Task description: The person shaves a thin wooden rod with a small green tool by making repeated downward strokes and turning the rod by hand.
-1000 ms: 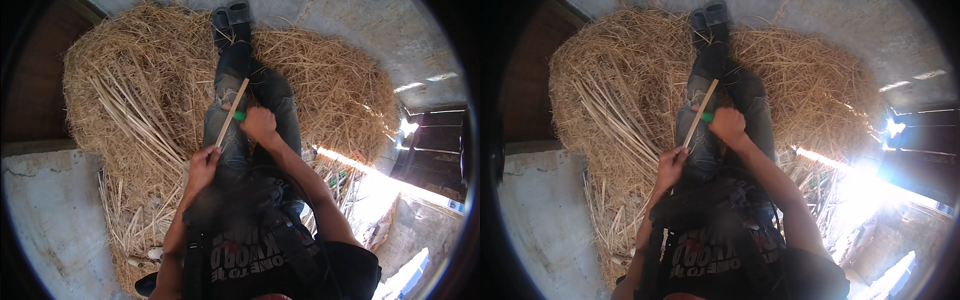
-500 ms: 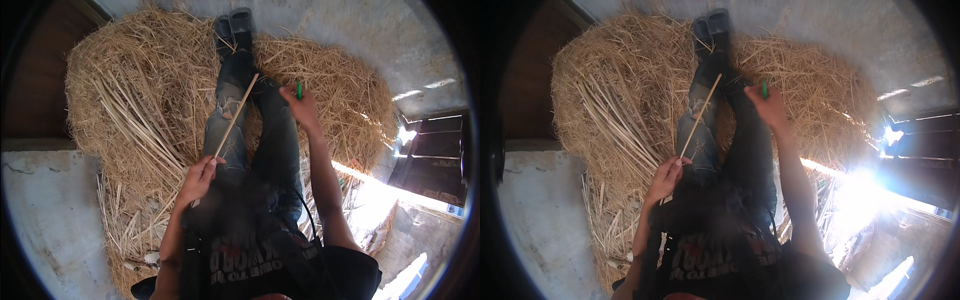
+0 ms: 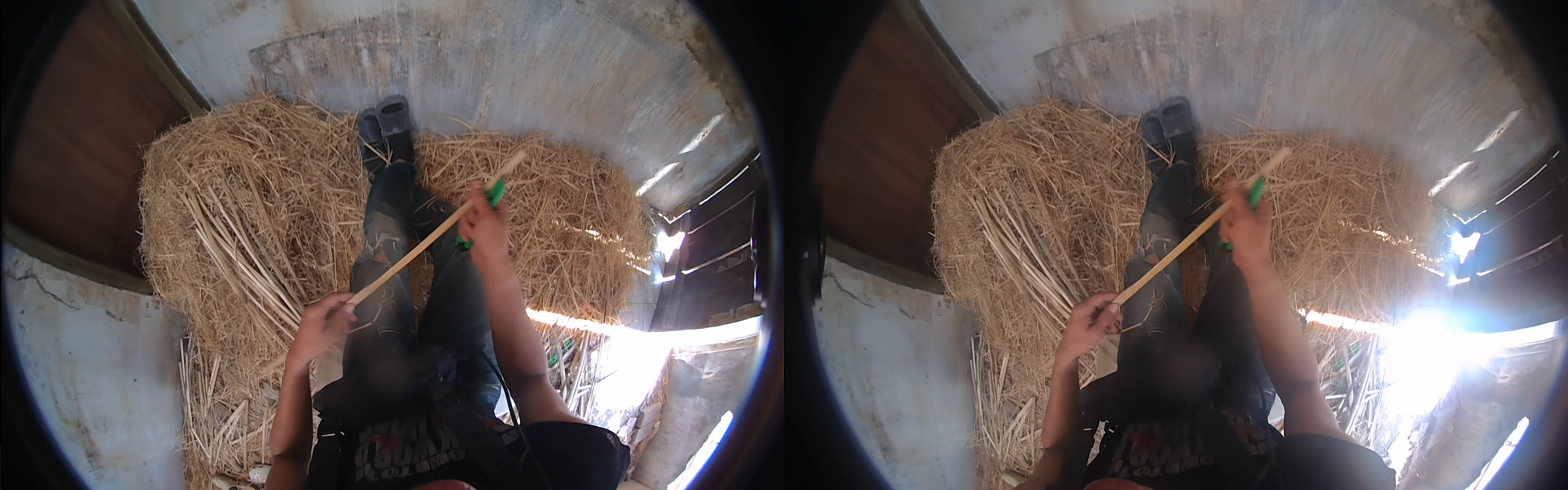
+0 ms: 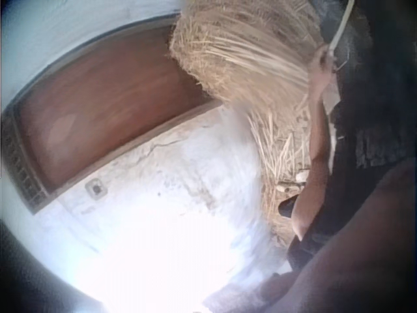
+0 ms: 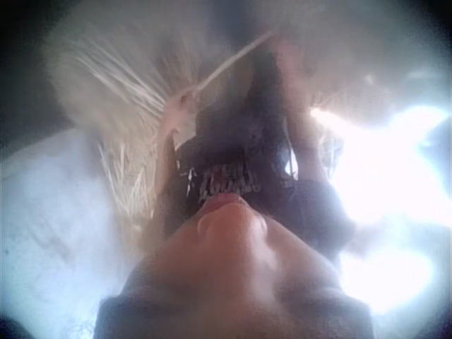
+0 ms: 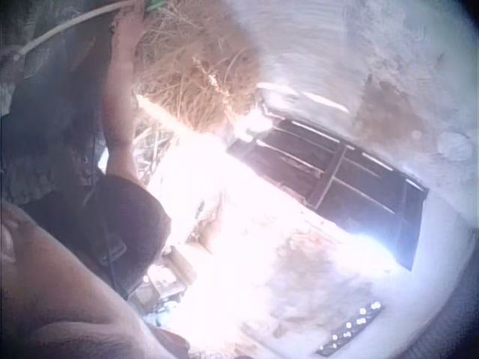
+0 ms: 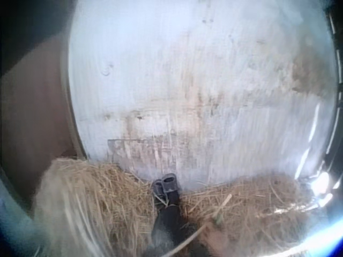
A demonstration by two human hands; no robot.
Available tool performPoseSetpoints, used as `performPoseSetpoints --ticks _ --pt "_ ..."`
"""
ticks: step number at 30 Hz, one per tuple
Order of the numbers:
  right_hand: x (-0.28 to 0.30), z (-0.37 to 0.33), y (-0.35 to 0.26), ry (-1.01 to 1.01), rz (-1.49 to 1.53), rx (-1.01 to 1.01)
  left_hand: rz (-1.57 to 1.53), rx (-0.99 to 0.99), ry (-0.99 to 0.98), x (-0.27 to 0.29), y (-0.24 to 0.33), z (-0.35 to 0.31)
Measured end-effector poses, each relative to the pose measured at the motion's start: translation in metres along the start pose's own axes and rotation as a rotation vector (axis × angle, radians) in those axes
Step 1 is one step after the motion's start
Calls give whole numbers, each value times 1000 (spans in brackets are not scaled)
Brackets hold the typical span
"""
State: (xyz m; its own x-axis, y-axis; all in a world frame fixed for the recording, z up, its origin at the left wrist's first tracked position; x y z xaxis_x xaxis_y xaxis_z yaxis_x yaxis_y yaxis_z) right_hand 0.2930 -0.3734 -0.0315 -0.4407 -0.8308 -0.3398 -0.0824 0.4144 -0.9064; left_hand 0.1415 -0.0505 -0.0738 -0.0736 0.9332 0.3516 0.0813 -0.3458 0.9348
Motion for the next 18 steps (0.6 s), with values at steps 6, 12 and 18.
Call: performPoseSetpoints --ticks 6,12,18 --pt "32 -2 -62 217 286 136 -34 -179 898 139 3 1" --pt "51 -19 -68 188 346 185 239 -426 1204 213 20 -53" --pt "57 -34 -79 190 383 169 856 -365 705 170 43 -54"
Point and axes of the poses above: each hand's wrist, its own z-axis towards the middle knuckle, its own x-axis out of the back of the hand, y = z × x, the point moved 9 cm from there along z, towards the middle knuckle, and after that the axes turned 15 degrees about y, right-handed, at the moved point
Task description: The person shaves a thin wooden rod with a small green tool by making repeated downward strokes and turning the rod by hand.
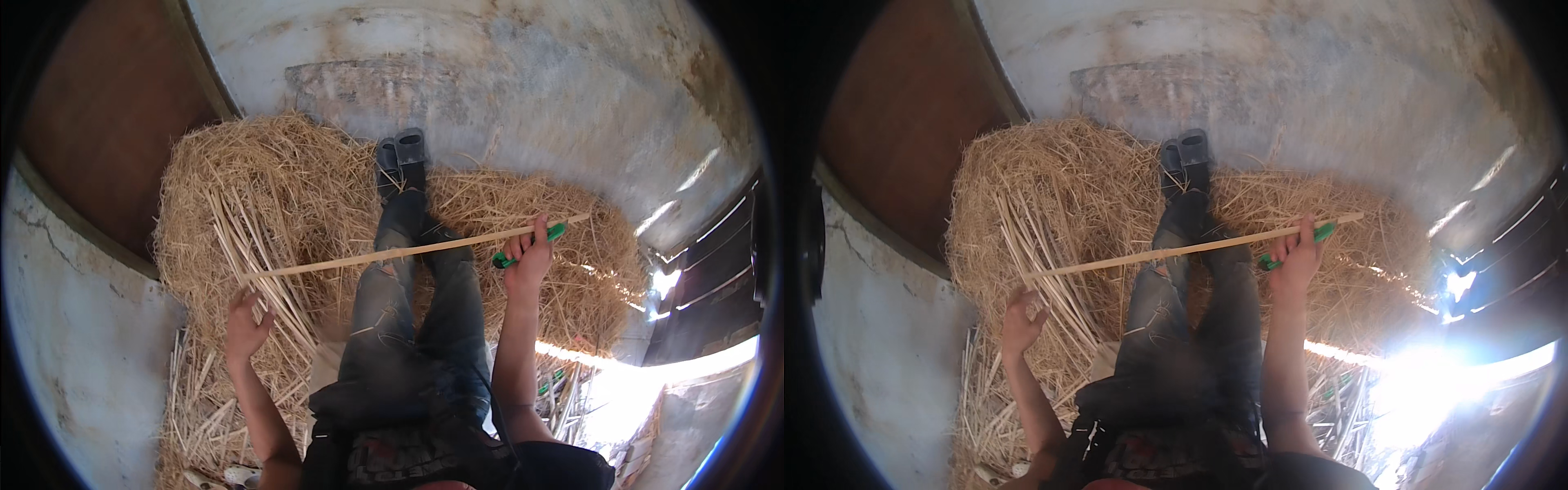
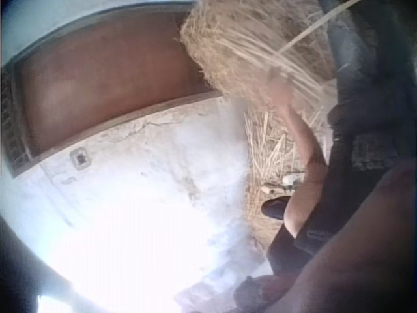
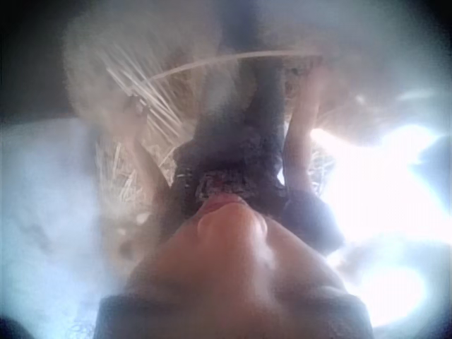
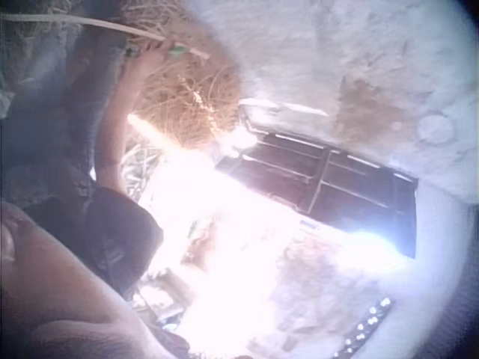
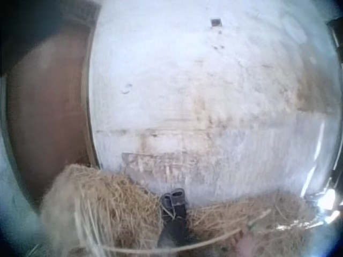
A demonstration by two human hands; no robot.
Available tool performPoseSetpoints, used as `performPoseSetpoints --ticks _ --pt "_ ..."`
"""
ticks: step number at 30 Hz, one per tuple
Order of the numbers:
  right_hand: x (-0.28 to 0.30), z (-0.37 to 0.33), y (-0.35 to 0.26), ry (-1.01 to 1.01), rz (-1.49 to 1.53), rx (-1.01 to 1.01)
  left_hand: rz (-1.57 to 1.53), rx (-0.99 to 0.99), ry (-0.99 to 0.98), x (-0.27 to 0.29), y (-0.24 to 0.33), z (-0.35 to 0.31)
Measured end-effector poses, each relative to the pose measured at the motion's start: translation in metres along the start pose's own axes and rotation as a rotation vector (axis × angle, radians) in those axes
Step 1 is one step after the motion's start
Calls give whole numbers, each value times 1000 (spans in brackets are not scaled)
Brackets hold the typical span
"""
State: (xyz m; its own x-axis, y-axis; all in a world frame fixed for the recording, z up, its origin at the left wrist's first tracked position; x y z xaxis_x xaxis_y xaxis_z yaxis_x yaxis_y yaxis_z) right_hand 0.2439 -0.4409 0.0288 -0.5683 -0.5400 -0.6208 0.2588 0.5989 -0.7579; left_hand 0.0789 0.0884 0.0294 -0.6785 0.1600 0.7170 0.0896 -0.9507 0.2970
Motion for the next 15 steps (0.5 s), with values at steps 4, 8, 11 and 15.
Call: performPoseSetpoints --ticks 4,8,11,15 --pt "10 -12 -6 33 29 -41 -532 279 157 14 4 -26" --pt "35 -21 -11 13 32 -89 -668 411 522 47 19 -37" --pt "47 -27 -25 17 27 -75 -657 317 433 67 70 -16" --pt "81 -31 -28 7 70 -104 -681 70 169 70 113 -7"
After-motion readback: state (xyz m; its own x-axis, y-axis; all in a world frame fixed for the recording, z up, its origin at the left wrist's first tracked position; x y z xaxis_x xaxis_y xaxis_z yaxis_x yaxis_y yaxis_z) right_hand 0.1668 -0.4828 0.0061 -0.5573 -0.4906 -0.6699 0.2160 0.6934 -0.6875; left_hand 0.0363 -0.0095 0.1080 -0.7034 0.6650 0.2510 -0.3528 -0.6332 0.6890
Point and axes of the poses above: each hand's wrist, its own z-axis towards the middle knuckle, its own x-axis out of the back of the hand, y = z × x, the point moved 9 cm from there along z, towards the middle knuckle, and after that the axes turned 15 degrees about y, right-handed, at the moved point
